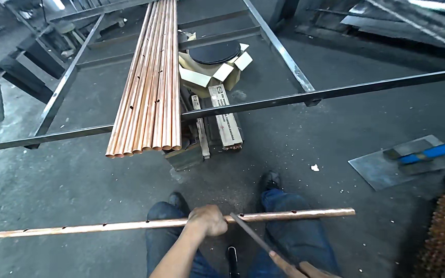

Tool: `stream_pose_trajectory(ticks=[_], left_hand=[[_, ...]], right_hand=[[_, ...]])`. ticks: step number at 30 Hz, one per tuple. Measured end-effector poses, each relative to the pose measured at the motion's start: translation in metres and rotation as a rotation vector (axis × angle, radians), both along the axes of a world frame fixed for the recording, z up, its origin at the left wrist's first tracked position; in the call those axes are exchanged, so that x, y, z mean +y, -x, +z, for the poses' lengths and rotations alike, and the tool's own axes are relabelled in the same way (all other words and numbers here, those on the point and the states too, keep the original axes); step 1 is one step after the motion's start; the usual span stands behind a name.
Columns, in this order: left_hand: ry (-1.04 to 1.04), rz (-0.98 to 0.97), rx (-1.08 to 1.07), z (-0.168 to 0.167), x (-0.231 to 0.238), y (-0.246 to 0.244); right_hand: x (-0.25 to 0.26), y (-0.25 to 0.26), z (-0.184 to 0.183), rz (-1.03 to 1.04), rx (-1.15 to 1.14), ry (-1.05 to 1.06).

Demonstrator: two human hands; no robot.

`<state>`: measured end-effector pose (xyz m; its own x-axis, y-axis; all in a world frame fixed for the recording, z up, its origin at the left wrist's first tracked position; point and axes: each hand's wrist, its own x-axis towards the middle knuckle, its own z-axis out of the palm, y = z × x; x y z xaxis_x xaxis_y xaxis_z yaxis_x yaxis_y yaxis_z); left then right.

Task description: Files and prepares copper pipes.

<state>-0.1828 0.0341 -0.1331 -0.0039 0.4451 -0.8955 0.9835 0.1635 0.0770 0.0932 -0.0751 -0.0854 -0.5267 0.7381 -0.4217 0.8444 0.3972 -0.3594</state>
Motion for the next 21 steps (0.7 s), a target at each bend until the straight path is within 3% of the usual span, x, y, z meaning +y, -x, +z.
stream_pose_trajectory(ticks=[6,12,17,21], left_hand=[[-0.062,-0.003,0.078,0.001,-0.003,-0.01],[-0.111,0.003,0.094,0.0,-0.012,-0.011],[-0.194,-0.042,0.114,-0.002,-0.02,-0.014],[-0.186,-0.031,0.116,-0.002,-0.017,-0.011]], right_hand=[[0.071,0.049,-0.026,0.001,-0.116,0.003],[0.02,0.012,0.002,0.012,-0.009,0.058],[0.081,0.058,-0.029,0.014,-0.12,0.026],[0.03,0.024,0.008,0.008,-0.032,0.047]])
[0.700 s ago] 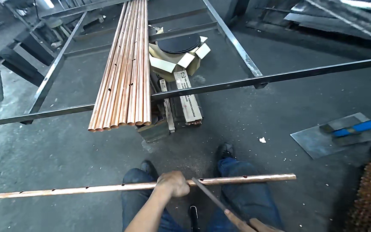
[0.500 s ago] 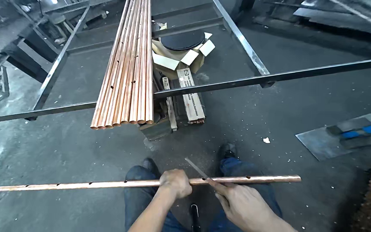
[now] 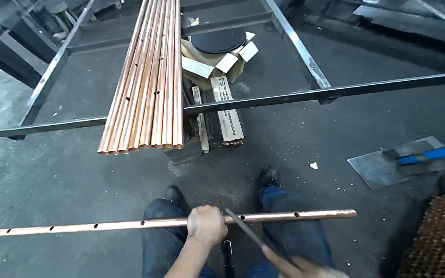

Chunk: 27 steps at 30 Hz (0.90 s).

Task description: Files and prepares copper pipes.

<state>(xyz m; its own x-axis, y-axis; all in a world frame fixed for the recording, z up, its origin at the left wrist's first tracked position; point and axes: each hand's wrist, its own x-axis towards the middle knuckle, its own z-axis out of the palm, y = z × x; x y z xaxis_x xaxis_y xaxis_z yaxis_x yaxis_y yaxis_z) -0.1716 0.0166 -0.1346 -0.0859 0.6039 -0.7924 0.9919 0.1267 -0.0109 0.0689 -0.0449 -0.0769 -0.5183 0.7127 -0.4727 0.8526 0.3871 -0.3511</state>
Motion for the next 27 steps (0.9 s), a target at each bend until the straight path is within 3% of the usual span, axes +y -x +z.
stream_pose_trajectory(ticks=[2,6,12,17,23,27], left_hand=[[-0.001,0.004,-0.013,-0.002,-0.002,0.0],[-0.031,0.002,-0.003,-0.004,-0.001,0.002],[-0.044,0.011,-0.001,-0.006,-0.006,0.004],[-0.057,0.021,-0.004,-0.005,-0.006,0.006],[-0.065,0.024,-0.011,-0.006,-0.01,0.006],[-0.06,0.019,0.001,-0.007,-0.008,0.004]], right_hand=[[-0.007,-0.003,0.005,-0.013,-0.008,0.031],[0.041,0.039,-0.026,-0.01,-0.062,-0.007],[-0.01,0.009,0.008,-0.027,-0.045,0.043],[0.047,0.059,-0.029,-0.038,-0.129,0.01],[-0.006,0.021,0.009,-0.038,-0.085,0.04],[0.049,0.067,-0.025,-0.053,-0.189,0.064]])
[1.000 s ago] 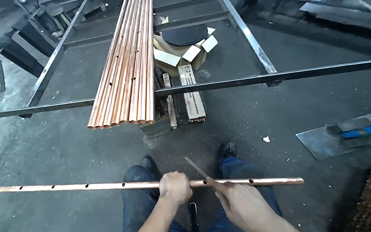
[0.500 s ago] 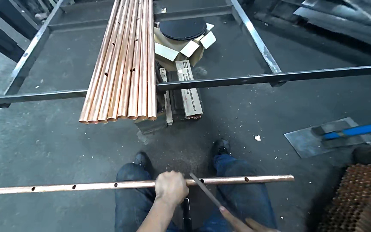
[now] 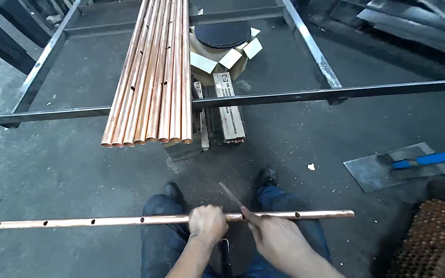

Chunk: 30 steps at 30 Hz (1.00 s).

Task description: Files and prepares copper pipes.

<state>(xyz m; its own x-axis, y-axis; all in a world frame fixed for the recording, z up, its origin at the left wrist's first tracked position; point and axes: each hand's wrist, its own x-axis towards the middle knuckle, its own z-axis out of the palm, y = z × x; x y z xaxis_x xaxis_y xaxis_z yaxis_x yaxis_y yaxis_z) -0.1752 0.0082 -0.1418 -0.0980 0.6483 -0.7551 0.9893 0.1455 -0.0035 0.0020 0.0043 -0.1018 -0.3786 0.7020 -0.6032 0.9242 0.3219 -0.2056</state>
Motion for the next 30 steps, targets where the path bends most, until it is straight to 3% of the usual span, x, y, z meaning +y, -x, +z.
stream_pose_trajectory(ticks=[2,7,10,13,18,21,30], left_hand=[[-0.018,-0.003,0.012,0.001,-0.003,0.0],[-0.012,0.015,-0.002,0.0,-0.002,0.0],[-0.029,-0.009,0.022,-0.002,-0.001,-0.003],[-0.064,-0.013,0.059,-0.002,-0.007,-0.004],[-0.111,-0.022,0.028,0.003,-0.016,-0.006],[-0.203,-0.092,-0.039,0.003,-0.024,-0.013],[-0.284,-0.148,-0.037,-0.008,-0.029,-0.026]], right_hand=[[-0.001,0.001,0.007,0.002,-0.024,0.041],[-0.059,-0.041,0.031,0.001,0.109,-0.05],[-0.017,-0.006,0.002,-0.029,0.036,-0.056],[0.017,0.012,0.006,-0.052,-0.048,0.108],[-0.029,-0.074,0.033,-0.286,0.214,-0.206],[-0.045,-0.112,0.042,-0.41,0.265,-0.263],[-0.044,-0.125,0.024,-0.395,0.347,-0.443]])
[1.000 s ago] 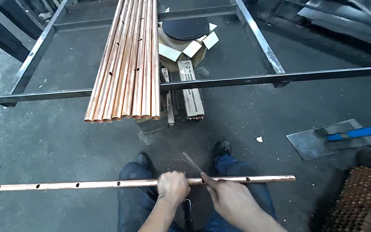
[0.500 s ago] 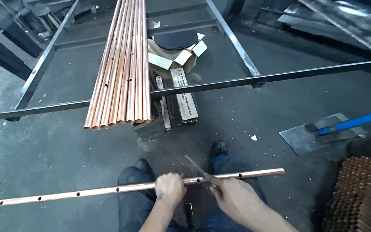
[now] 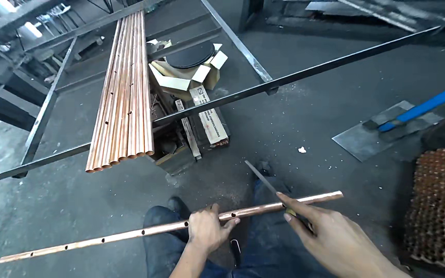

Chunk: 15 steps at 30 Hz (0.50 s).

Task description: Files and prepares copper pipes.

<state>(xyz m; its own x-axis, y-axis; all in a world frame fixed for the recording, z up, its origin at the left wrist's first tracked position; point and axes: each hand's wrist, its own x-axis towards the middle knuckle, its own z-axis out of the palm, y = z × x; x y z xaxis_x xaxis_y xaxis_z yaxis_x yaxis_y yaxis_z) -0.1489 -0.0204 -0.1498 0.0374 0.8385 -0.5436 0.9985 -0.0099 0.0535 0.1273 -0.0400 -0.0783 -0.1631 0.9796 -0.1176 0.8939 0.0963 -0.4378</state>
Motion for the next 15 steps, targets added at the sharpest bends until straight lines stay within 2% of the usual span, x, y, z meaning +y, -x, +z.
stream_pose_trajectory(ticks=[7,15], left_hand=[[-0.042,-0.017,-0.021,-0.004,0.001,0.0],[0.076,-0.021,-0.033,0.003,0.022,-0.001]], right_hand=[[-0.004,-0.01,-0.004,0.017,-0.014,0.056],[-0.009,0.003,-0.004,0.105,0.004,0.077]])
